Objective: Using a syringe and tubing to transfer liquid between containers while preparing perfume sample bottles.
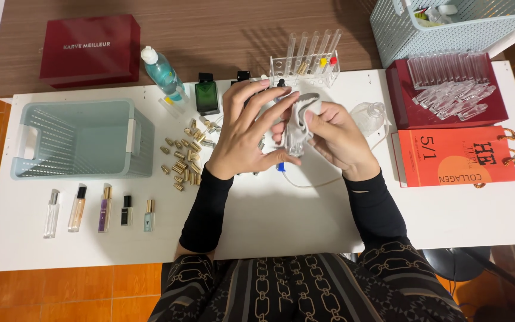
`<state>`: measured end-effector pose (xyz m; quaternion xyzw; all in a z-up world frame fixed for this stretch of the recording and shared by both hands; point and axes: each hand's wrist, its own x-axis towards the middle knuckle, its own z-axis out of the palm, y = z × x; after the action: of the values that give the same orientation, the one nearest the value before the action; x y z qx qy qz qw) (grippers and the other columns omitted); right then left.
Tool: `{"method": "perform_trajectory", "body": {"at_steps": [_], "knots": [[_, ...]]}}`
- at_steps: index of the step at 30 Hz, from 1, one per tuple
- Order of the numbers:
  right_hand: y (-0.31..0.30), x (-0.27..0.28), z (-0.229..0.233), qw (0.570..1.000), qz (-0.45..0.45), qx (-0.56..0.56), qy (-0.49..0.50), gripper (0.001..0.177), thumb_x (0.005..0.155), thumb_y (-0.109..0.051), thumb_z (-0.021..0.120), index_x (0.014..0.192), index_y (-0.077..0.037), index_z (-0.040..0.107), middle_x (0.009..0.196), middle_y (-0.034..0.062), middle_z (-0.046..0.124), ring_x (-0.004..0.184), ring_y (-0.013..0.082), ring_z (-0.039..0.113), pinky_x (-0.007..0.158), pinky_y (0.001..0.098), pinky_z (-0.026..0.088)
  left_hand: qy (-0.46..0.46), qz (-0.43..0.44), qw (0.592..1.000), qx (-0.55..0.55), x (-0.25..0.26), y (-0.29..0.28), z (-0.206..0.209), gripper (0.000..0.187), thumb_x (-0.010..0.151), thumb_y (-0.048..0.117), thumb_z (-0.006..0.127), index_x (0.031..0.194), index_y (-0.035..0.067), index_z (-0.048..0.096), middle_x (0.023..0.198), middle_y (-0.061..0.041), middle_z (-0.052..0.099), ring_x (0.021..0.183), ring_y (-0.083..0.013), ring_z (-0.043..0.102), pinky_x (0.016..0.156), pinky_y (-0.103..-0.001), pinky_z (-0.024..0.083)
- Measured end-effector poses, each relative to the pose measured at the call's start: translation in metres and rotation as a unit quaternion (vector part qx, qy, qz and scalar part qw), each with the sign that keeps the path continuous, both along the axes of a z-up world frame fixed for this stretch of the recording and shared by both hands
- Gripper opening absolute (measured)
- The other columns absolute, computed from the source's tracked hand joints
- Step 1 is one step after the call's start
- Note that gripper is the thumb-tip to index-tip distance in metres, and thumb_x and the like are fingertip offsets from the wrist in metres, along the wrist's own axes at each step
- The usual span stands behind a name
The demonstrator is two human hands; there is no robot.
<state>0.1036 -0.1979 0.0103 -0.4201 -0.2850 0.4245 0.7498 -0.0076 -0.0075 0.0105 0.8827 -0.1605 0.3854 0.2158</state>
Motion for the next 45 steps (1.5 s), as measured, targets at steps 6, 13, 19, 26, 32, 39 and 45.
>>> {"method": "perform_trajectory", "body": {"at_steps": [6, 13, 19, 26, 32, 39, 45], "knots": [[-0.003, -0.009, 0.009, 0.997, -0.025, -0.012, -0.066, 0.035, 0.102, -0.019, 0.066, 0.128, 0.004, 0.061, 0.108, 0.0189, 0.075, 0.097, 0.0242, 0.075, 0.085, 0.0367, 0.062, 0.014, 0.003, 1.0, 0.021, -0.009, -0.005, 0.007, 0.087, 0.086, 0.065, 0.083, 0.15, 0.013, 0.056, 0.151, -0.004, 0.049, 0.145, -0.0307, 0.035, 0.125, -0.054, 0.029], [-0.01, -0.013, 0.001, 0.991, -0.068, -0.016, -0.118, 0.025, 0.106, -0.015, 0.065, 0.12, 0.006, 0.067, 0.107, 0.012, 0.074, 0.095, 0.0156, 0.07, 0.085, 0.0309, 0.058, -0.013, 0.001, 0.999, 0.039, -0.014, -0.012, 0.005, 0.077, 0.089, 0.057, 0.086, 0.147, 0.016, 0.057, 0.152, -0.001, 0.048, 0.144, -0.0281, 0.035, 0.124, -0.054, 0.03], [-0.014, -0.014, 0.015, 0.982, -0.093, -0.065, -0.153, 0.024, 0.104, -0.016, 0.064, 0.117, 0.003, 0.069, 0.102, 0.0086, 0.075, 0.092, 0.0121, 0.07, 0.081, 0.0278, 0.057, -0.021, 0.041, 0.997, 0.063, -0.013, -0.021, 0.005, 0.078, 0.09, 0.061, 0.084, 0.147, 0.016, 0.057, 0.152, 0.0, 0.049, 0.145, -0.0259, 0.035, 0.123, -0.054, 0.03], [-0.019, -0.013, 0.014, 0.973, -0.105, -0.073, -0.191, 0.023, 0.103, -0.014, 0.068, 0.118, 0.003, 0.071, 0.105, 0.0063, 0.075, 0.095, 0.0092, 0.068, 0.086, 0.0263, 0.056, -0.011, 0.043, 0.997, 0.068, -0.013, -0.026, 0.006, 0.079, 0.09, 0.058, 0.085, 0.147, 0.011, 0.058, 0.149, 0.0, 0.051, 0.143, -0.0259, 0.037, 0.122, -0.054, 0.031], [-0.02, -0.012, 0.016, 0.969, -0.094, -0.078, -0.217, 0.024, 0.103, -0.015, 0.067, 0.119, 0.002, 0.071, 0.106, 0.0048, 0.074, 0.096, 0.0075, 0.066, 0.086, 0.0252, 0.055, -0.015, 0.046, 0.996, 0.071, -0.013, -0.026, 0.007, 0.078, 0.089, 0.058, 0.085, 0.145, 0.01, 0.059, 0.147, -0.002, 0.053, 0.142, -0.0259, 0.039, 0.122, -0.054, 0.031], [-0.017, -0.008, 0.01, 0.965, -0.077, -0.117, -0.222, 0.03, 0.104, -0.019, 0.064, 0.126, 0.002, 0.067, 0.109, 0.0029, 0.074, 0.098, 0.0061, 0.065, 0.085, 0.0239, 0.054, -0.011, 0.06, 0.995, 0.083, -0.016, -0.021, 0.007, 0.077, 0.09, 0.057, 0.085, 0.146, 0.011, 0.058, 0.15, 0.0, 0.053, 0.144, -0.0248, 0.039, 0.124, -0.054, 0.03], [-0.014, -0.011, 0.009, 0.969, -0.071, -0.109, -0.21, 0.038, 0.106, -0.018, 0.063, 0.138, 0.002, 0.059, 0.115, 0.0034, 0.071, 0.099, 0.0061, 0.063, 0.083, 0.0247, 0.054, -0.003, 0.062, 0.995, 0.077, -0.017, -0.014, 0.008, 0.077, 0.089, 0.058, 0.085, 0.146, 0.014, 0.058, 0.151, 0.0, 0.051, 0.144, -0.0254, 0.038, 0.124, -0.055, 0.027]]}}
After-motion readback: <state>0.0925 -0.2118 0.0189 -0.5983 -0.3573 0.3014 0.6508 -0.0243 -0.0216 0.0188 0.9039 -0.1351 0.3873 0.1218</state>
